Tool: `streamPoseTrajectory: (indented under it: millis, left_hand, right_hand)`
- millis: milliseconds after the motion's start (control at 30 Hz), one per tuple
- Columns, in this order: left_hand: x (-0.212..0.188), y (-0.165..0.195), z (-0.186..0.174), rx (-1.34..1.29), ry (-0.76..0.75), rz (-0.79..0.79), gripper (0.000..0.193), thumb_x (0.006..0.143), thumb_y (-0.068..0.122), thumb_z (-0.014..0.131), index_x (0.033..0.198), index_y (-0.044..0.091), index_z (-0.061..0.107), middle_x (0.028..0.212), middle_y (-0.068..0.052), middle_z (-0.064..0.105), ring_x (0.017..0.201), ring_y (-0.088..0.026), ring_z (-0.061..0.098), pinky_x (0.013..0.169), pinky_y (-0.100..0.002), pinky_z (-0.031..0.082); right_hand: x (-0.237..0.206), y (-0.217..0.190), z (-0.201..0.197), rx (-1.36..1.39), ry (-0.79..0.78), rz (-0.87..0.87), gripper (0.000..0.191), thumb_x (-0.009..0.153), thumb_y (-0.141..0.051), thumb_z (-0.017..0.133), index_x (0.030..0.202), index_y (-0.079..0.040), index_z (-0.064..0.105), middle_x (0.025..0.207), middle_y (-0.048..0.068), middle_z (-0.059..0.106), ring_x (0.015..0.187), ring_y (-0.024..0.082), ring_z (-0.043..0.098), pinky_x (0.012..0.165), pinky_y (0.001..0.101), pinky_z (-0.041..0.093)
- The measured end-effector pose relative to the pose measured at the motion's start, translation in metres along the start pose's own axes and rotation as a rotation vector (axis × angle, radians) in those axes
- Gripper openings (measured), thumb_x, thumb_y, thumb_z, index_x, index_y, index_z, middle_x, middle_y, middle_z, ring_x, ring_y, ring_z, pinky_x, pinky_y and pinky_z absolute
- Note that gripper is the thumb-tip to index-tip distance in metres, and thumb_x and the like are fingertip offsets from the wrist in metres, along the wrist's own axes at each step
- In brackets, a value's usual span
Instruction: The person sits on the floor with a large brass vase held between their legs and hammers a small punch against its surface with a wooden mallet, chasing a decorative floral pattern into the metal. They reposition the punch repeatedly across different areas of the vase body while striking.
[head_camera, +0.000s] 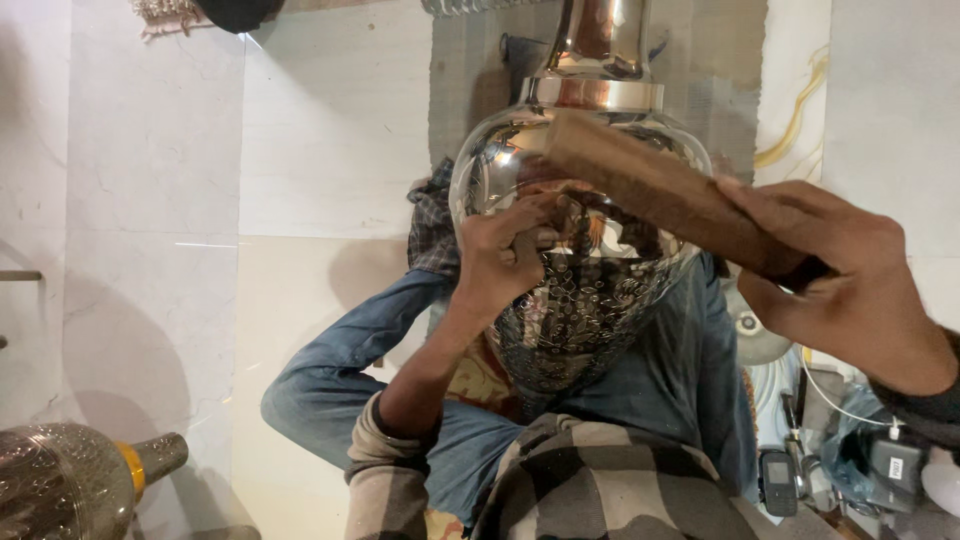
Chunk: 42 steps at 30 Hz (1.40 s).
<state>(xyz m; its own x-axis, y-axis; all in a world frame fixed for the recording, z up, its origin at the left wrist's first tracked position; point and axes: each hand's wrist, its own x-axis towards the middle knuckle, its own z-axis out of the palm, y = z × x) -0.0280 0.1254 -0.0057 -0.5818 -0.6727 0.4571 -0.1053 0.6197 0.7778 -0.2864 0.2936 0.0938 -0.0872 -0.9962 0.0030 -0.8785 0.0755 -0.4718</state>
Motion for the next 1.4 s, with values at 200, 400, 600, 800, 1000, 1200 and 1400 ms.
streamPoseTrajectory:
  millis: [200, 400, 600, 800, 1000, 1200, 1400]
  left_hand:
    - [-0.015, 0.003, 0.01, -0.002, 0.117, -0.12, 0.041, 0.084, -0.014, 0.049, 0.117, -0.006, 0.071, 0.106, -0.019, 0.078, 0.089, -0.023, 0.081, 0.076, -0.03, 0.065]
    - [-0.024, 0.007, 0.024, -0.021, 0.294, -0.106, 0.03, 0.09, -0.015, 0.056, 0.115, -0.006, 0.071, 0.108, -0.021, 0.077, 0.09, -0.022, 0.08, 0.073, -0.028, 0.066]
    - [-0.028, 0.012, 0.03, -0.023, 0.381, -0.129, 0.028, 0.09, -0.015, 0.058, 0.116, -0.008, 0.068, 0.109, -0.021, 0.076, 0.099, -0.025, 0.079, 0.082, -0.03, 0.065]
    - [-0.035, 0.012, 0.028, -0.05, 0.337, -0.163, 0.033, 0.088, -0.014, 0.05, 0.113, -0.007, 0.07, 0.103, -0.017, 0.078, 0.091, -0.022, 0.08, 0.079, -0.029, 0.066]
    - [-0.037, 0.005, 0.023, 0.174, 0.34, -0.04, 0.023, 0.081, -0.013, 0.057, 0.091, -0.001, 0.073, 0.08, -0.013, 0.073, 0.072, -0.026, 0.075, 0.066, -0.032, 0.057]
    - [-0.032, 0.011, 0.018, 0.031, 0.295, -0.011, 0.029, 0.082, -0.015, 0.049, 0.098, -0.003, 0.07, 0.087, -0.012, 0.075, 0.079, -0.025, 0.079, 0.069, -0.031, 0.063]
    - [-0.027, 0.015, 0.015, -0.001, 0.277, 0.008, 0.033, 0.082, -0.017, 0.048, 0.104, -0.005, 0.069, 0.091, -0.013, 0.076, 0.083, -0.024, 0.08, 0.073, -0.031, 0.064]
  right_hand:
    - [0.027, -0.001, -0.012, -0.244, -0.122, -0.06, 0.082, 0.078, -0.008, 0.076, 0.153, -0.021, 0.048, 0.123, 0.005, 0.07, 0.064, 0.016, 0.068, 0.056, 0.027, 0.055]
    - [0.043, -0.013, -0.02, -0.28, -0.146, -0.176, 0.085, 0.082, -0.011, 0.074, 0.157, -0.032, 0.039, 0.129, 0.001, 0.066, 0.061, 0.012, 0.067, 0.052, 0.0242, 0.05]
    - [0.05, -0.025, -0.02, -0.531, -0.168, -0.237, 0.086, 0.086, -0.017, 0.072, 0.16, -0.036, 0.033, 0.132, -0.001, 0.063, 0.064, 0.014, 0.065, 0.051, 0.0255, 0.048]
    - [0.047, -0.031, -0.019, -0.311, -0.067, -0.306, 0.084, 0.086, -0.013, 0.071, 0.16, -0.032, 0.038, 0.126, 0.005, 0.066, 0.062, 0.018, 0.063, 0.054, 0.0307, 0.05]
    - [0.039, -0.03, -0.011, -0.463, -0.057, -0.411, 0.088, 0.077, -0.012, 0.075, 0.157, -0.037, 0.046, 0.119, 0.001, 0.07, 0.065, 0.02, 0.069, 0.049, 0.0329, 0.054]
    - [0.03, -0.032, -0.015, -0.415, -0.116, -0.265, 0.08, 0.083, -0.016, 0.076, 0.155, -0.035, 0.046, 0.118, 0.004, 0.07, 0.063, 0.018, 0.068, 0.052, 0.0313, 0.051]
    - [0.026, -0.033, -0.018, -0.378, -0.089, -0.2, 0.081, 0.079, -0.013, 0.078, 0.153, -0.031, 0.051, 0.115, 0.001, 0.072, 0.064, 0.018, 0.069, 0.054, 0.0333, 0.052]
